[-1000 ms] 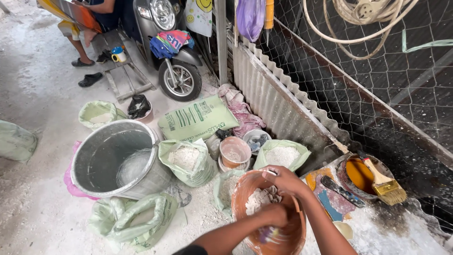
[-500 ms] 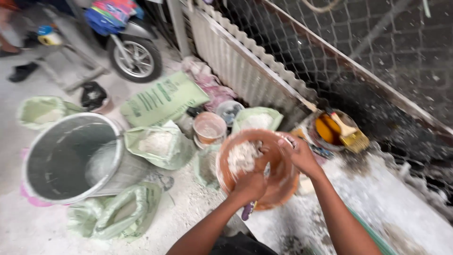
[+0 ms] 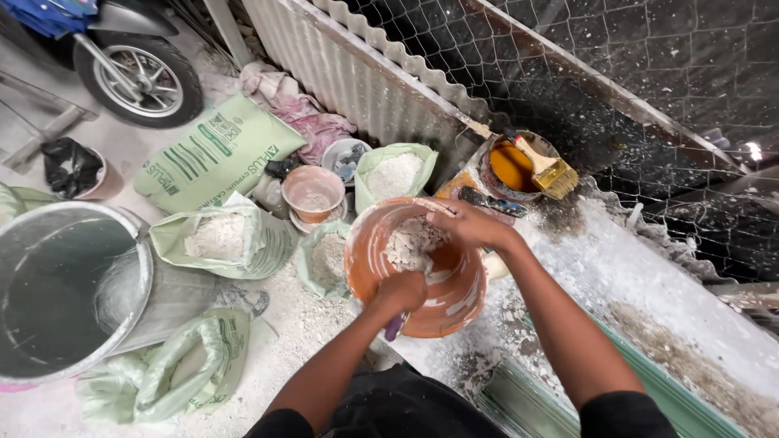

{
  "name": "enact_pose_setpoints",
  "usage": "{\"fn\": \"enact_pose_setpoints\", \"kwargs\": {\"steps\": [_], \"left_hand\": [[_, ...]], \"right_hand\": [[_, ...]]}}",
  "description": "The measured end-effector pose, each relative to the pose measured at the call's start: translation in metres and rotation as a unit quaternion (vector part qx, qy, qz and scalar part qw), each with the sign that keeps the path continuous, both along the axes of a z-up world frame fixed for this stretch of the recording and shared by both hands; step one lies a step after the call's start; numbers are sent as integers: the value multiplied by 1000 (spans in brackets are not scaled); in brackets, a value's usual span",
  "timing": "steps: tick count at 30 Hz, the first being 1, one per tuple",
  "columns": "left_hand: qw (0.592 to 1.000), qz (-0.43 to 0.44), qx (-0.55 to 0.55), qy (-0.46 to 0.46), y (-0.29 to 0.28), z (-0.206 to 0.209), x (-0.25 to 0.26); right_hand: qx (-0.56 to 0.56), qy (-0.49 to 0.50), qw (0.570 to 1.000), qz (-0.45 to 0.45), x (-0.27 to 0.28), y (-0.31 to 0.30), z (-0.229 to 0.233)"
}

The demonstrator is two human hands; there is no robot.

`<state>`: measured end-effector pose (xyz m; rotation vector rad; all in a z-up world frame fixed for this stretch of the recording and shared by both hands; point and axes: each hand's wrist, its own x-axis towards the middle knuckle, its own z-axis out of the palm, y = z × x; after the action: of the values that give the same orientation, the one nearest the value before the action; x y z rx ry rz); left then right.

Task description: The person mixes a white powder in an orange bucket by hand, then uses a brush to scrape the sides and continue mixing. The person then carries the bucket and walks through a cluttered area.

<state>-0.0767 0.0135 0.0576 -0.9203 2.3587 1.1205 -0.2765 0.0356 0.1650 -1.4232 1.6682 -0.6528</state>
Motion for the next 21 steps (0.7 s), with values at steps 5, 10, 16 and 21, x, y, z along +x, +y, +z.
{"fn": "enact_pose_setpoints", "kwargs": {"steps": [5,10,16,21], "left_hand": [[958,207,97,173,5,-84,-59],[987,32,-133,81,11,-83,-43],[991,7,-55,122,8,-12,-32],[997,32,10,74,2,-104,-38]], "right_hand": [[-2,-100,994,39,18,-6,-11],[-39,-74,990,114,29,-17,-4],[-17,-81,992,97,35,-21,2],[1,-129,988,85,22,-18,-6]]}}
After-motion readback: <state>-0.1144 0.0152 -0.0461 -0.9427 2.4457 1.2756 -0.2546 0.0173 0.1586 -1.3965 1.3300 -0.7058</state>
